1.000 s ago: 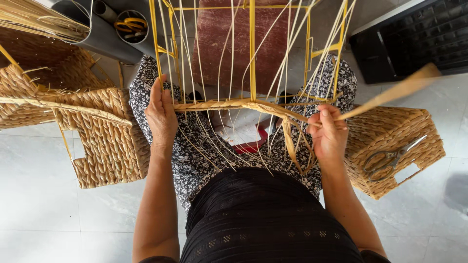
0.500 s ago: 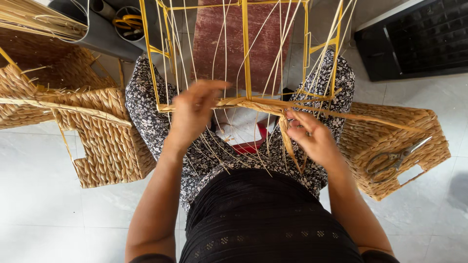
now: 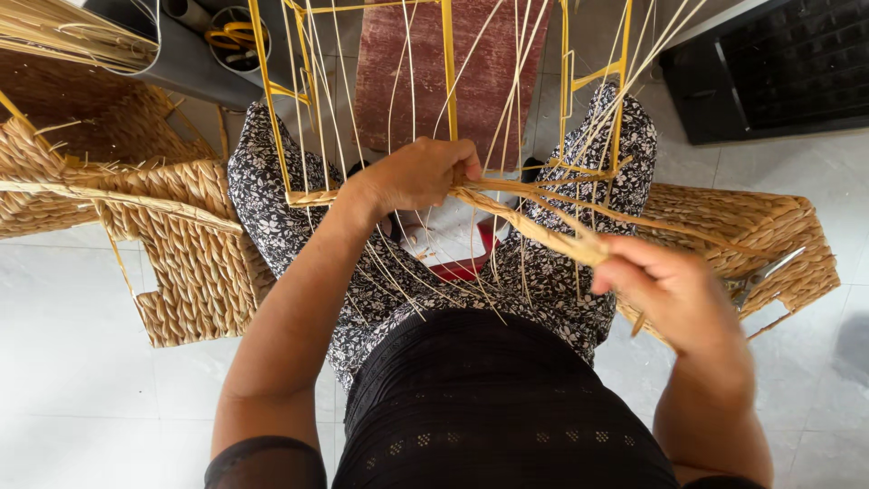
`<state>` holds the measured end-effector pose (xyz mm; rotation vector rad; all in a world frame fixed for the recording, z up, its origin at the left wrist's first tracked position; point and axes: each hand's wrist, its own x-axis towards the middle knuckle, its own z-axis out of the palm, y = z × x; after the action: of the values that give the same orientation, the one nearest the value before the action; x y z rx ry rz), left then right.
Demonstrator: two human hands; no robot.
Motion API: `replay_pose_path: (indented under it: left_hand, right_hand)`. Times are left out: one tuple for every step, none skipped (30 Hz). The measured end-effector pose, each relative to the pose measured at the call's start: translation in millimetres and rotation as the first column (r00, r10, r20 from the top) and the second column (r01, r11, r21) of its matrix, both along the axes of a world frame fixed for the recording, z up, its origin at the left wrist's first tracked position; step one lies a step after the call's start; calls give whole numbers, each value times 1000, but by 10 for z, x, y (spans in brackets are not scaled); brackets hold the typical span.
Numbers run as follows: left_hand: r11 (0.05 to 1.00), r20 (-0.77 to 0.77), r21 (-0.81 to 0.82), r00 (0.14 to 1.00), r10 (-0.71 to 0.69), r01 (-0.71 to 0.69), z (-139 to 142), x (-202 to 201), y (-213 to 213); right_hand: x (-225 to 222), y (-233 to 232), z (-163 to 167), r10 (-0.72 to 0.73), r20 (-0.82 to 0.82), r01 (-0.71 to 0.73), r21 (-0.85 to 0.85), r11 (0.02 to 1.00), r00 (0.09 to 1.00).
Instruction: The person sits on the floor with a yellow rectangular frame across their lap and weaves thin rattan strips around its bars, twisting and tightening the strips by hand. They briefly use scissors to trim a strip, then continue weaving and securing the strips along the frame.
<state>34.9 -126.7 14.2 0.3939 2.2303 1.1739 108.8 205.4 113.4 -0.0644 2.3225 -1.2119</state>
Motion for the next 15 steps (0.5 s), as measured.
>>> replay_pose_path:
  left_hand:
    - [1000,116,-6,993,-18,19,22,-48,-24]
    - [999,231,-10,972,-35,39,45,-84,-35]
    - [998,235,23,970,-64,60,70,-105,-49]
    - [995,238,54,967,-94,84,95,-122,-73]
    - [991,237,85,964,-123,106,114,-139,-87]
    - [993,258,61,959,-113,101,126,-149,-87]
    - [995,283,38,954,-103,96,127,-149,-79]
    - [995,309,16,946,-95,95,117,-137,-62]
    - [997,276,3,959,-69,71,92,-110,-31]
    - [999,240,-9,970,-42,46,58,-69,3]
    - [1000,203,-21,979,-12,17,15,-32,30]
    - [999,43,-30,998,37,-36,-39,12,76]
    - [996,-115,-29,990,83,-87,-97,70,134]
    - [990,-270,-21,954,126,-137,-154,118,160]
    - [981,-227,14,955,190,-192,-208,157,164]
  right_hand:
    - [-26,30,72,-24,-66,21,-58,998,998]
    - [-81,41,112,-11,-161,9,-10,1000,987]
    - [-196,38,124,8,-254,2,40,999,967]
    - [-302,14,128,30,-344,1,89,996,939]
    - [-387,-20,140,23,-387,-1,58,998,922]
    - [-479,-66,156,19,-428,-9,26,1000,903]
    - [-557,-123,176,14,-465,-19,-6,1000,885]
    - [-618,-203,193,5,-498,-6,-1,1000,867]
    - [-667,-299,207,-5,-531,9,5,1000,847]
    - [-682,-397,232,-13,-565,23,10,1000,825]
    - [-662,-476,283,25,-669,33,75,997,743]
    - [-609,-539,342,71,-756,51,137,989,651]
    - [-506,-626,369,54,-798,55,109,993,600]
    - [-407,-700,386,37,-837,58,82,995,546]
    - [-261,-764,403,-50,-839,40,-34,999,542]
